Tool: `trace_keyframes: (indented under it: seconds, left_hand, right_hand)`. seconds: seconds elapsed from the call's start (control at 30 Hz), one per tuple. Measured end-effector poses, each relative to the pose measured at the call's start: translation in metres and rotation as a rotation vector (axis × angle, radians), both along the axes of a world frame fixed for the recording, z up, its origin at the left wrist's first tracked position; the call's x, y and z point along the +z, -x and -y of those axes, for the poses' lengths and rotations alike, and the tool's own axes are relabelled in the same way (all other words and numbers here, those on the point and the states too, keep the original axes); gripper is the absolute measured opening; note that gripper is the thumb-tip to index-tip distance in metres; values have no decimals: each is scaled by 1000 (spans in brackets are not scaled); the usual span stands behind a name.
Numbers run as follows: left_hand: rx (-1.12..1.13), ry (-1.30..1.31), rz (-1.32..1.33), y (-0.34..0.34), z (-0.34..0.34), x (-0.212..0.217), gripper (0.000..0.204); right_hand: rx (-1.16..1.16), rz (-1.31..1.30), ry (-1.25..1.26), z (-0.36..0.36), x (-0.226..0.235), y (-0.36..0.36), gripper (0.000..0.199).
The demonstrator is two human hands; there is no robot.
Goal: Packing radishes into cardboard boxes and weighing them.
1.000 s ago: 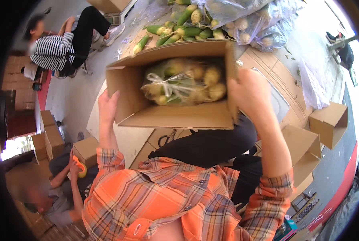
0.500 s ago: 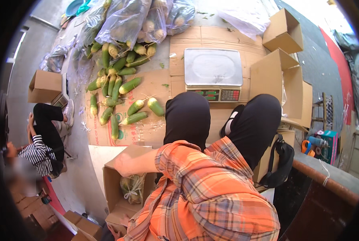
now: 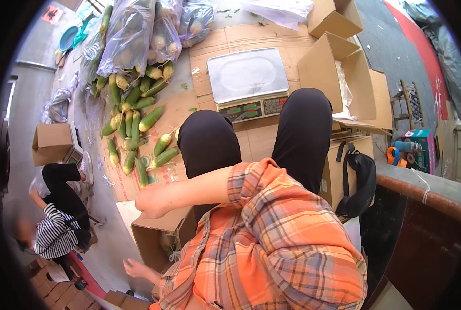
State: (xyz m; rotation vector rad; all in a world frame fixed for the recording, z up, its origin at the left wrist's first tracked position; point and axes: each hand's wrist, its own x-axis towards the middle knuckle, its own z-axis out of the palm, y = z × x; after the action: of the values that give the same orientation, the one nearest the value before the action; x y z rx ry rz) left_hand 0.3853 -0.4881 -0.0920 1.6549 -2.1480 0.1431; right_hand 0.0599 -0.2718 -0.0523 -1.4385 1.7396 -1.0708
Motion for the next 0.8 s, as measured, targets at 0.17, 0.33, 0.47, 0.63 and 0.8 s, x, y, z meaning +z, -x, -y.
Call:
trace_keyframes:
  seconds: [0.17, 0.33, 0.47, 0.63, 0.8]
  left_hand:
    - [-425, -433, -591, 172, -9, 21, 33]
    - [-829, -792, -796, 340, -88, 63, 30]
    - [-1056, -1019, -762, 457, -177, 61, 30]
    - [-893, -1283, -393, 551, -247, -62, 44]
    - [-572, -1347, -25, 554, -246, -186, 63]
  right_hand:
    - [-381, 67, 214, -117, 44, 81, 25]
    - [-1270, 333, 457, -277, 29, 154, 22]
    - [-1666, 445, 292, -368, -99, 179, 19]
    - [-1915, 727, 130, -387, -221, 178, 15]
    - [-2025, 602, -111, -389, -278, 214, 21]
